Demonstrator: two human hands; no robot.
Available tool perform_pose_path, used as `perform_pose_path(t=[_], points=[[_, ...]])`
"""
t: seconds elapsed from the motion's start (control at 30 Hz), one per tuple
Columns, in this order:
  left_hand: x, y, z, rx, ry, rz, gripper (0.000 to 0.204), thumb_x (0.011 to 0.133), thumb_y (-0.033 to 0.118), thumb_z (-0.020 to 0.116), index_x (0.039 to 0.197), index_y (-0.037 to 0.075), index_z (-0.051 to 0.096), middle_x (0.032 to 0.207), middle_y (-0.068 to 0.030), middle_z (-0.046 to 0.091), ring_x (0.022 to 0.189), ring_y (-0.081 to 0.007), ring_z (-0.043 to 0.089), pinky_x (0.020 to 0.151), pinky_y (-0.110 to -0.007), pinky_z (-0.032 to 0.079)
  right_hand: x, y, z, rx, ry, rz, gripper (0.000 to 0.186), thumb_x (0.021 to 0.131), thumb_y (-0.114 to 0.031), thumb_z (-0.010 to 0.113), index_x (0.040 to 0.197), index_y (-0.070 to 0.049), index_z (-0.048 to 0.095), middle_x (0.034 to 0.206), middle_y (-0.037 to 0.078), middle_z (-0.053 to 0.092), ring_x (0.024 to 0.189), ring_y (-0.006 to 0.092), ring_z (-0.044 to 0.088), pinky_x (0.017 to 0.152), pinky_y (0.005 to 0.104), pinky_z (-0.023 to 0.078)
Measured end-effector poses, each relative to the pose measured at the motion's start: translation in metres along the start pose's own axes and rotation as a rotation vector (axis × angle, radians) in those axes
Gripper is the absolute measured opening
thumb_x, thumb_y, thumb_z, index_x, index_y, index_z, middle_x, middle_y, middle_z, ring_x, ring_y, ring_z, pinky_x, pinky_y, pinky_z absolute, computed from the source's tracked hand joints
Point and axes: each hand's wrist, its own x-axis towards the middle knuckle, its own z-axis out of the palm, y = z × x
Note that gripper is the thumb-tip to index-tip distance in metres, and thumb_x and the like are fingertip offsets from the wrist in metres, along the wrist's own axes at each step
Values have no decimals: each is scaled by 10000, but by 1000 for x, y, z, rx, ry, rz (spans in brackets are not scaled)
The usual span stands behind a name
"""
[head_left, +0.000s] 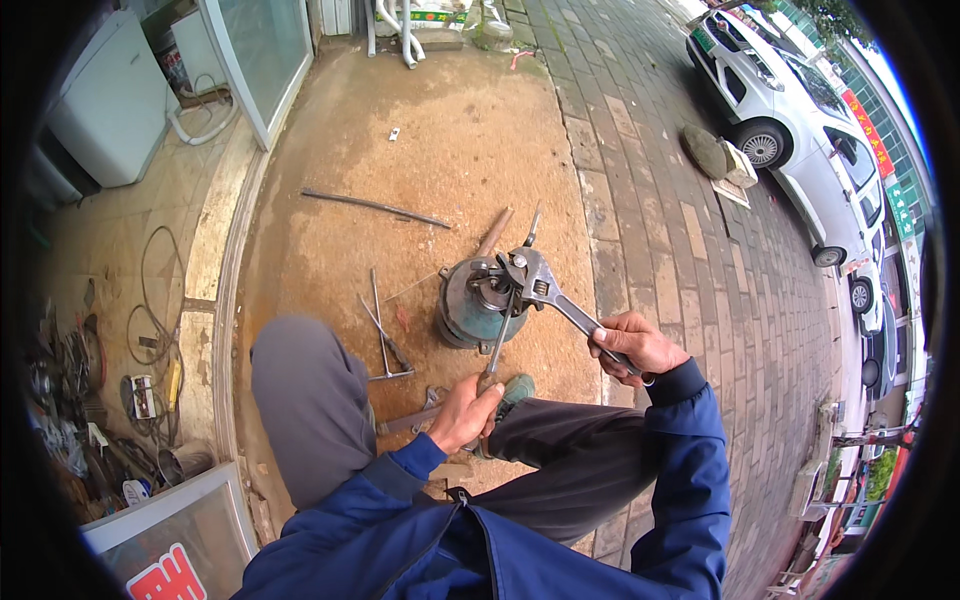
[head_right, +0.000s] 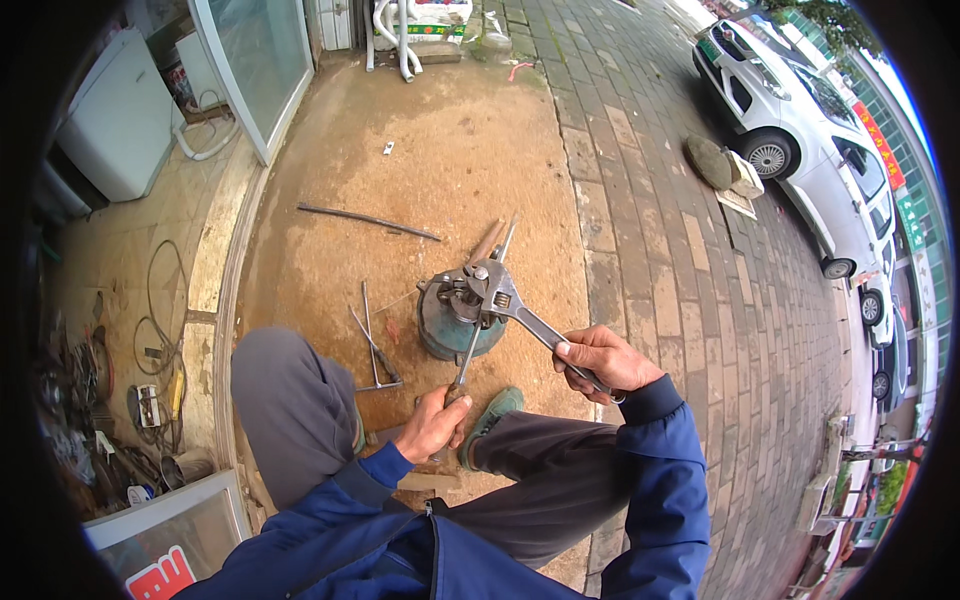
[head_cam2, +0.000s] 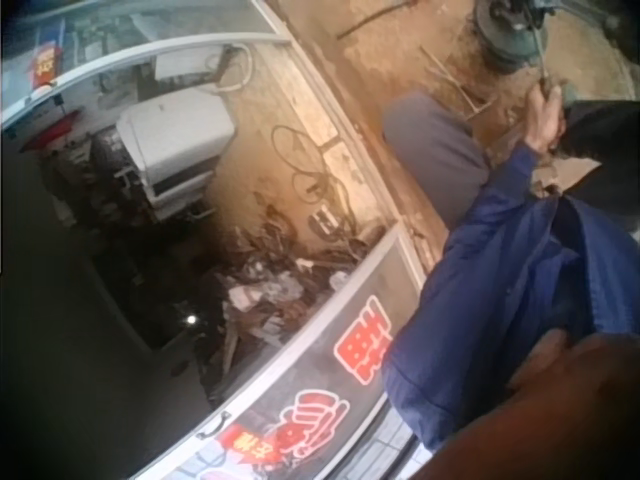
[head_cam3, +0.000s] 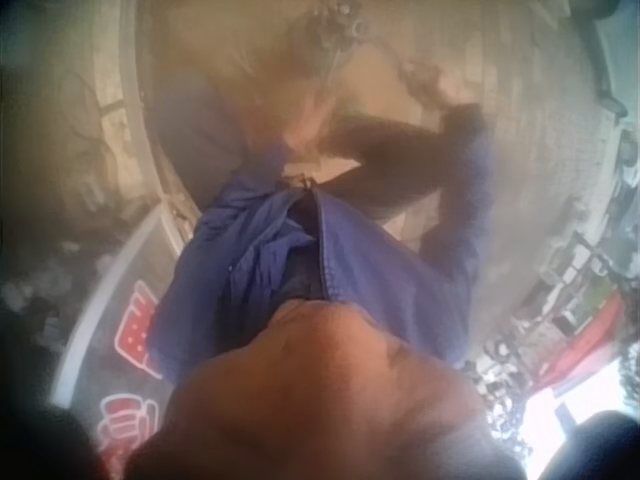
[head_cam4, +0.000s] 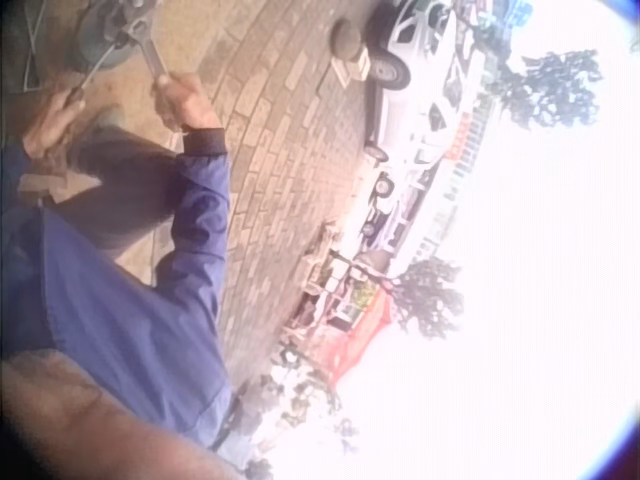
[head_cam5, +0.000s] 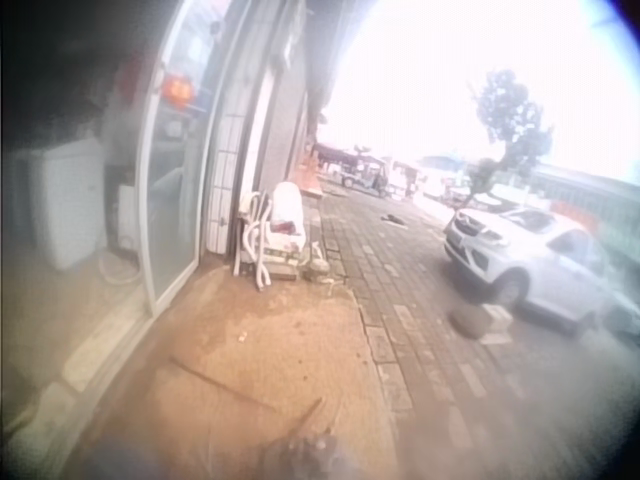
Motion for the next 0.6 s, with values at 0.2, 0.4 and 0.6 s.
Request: perform_pose_path(t=[0.2, 0.4, 0.6], points=[[2, -4, 8, -49, 13, -26, 235, 1036, 237, 536, 899, 55, 480, 678, -28, 522, 508, -126, 515, 463, -288, 434, -11, 6, 19, 63, 71, 7, 341, 1068, -302, 525, 940, 9, 583, 555, 28, 469, 375, 98, 382, 347, 253, 307], [-2, -6, 13, -106, 92, -17, 269, 1032, 260, 543, 888, 37, 497, 642, -19, 506, 473, -115, 523, 425, -274, 419, -13, 18, 63, 154, 146, -61, 323, 1075, -282, 504, 930, -2, 574, 570, 35, 490, 371, 108, 417, 362, 257, 320], [-2, 6, 25, -23, 42, 136, 245, 1041, 269, 516, 921, 56, 533, 640, 10, 494, 491, -115, 503, 461, -265, 441, 64, 41, 254, 717, 648, -336, 289, 1092, -304, 459, 984, -41, 511, 608, 44, 470, 403, 148, 445, 364, 281, 359]])
